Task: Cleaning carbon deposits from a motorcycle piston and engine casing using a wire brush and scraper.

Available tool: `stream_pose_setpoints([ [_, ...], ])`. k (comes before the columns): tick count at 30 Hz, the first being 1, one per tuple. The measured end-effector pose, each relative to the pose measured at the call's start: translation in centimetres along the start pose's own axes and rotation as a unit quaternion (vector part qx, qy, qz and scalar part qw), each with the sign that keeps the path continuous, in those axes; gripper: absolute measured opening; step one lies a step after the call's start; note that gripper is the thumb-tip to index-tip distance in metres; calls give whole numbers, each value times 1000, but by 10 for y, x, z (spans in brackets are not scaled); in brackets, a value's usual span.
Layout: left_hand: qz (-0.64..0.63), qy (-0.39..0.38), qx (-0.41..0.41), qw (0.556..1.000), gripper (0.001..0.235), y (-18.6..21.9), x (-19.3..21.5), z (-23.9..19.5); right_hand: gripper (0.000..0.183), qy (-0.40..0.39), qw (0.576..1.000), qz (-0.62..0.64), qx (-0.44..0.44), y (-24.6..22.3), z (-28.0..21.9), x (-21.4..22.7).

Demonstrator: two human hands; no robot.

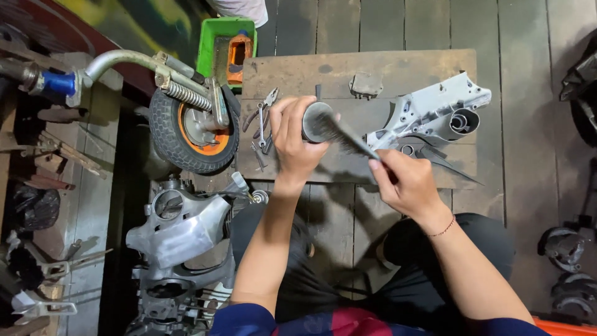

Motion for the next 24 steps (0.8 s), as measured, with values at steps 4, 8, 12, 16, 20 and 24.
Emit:
stream_pose_setpoints([
  [4,7,-22,3,1000,45,5,5,6,22,28,996,-62,-53,20,-3,6],
  [8,-6,-26,-3,1000,47,4,3,7,18,47,997,-31,-60,17,-4,12],
  [12,8,-21,2,1000,42,6,5,7,27,16,996,-36,-75,31,-6,-10],
  [16,21,-32,15,999,44,-7,10,6,26,76,989,35,-123,57,2,14],
  [20,38,31,117,992,52,-35,31,7,31,-2,964,45,-261,90,-5,-1],
  [24,-21,117,260,958,53,-80,60,-6,39,-185,923,-137,-310,111,-17,-70],
])
Point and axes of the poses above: each hand's wrist, its own z-axis towards the middle knuckle, its own x-axis out of the back of the hand, y = z × x, the point moved 10 cm from there along z, towards the middle knuckle, and after that the axes turned 9 degrees about -y, right-handed, at the moved point
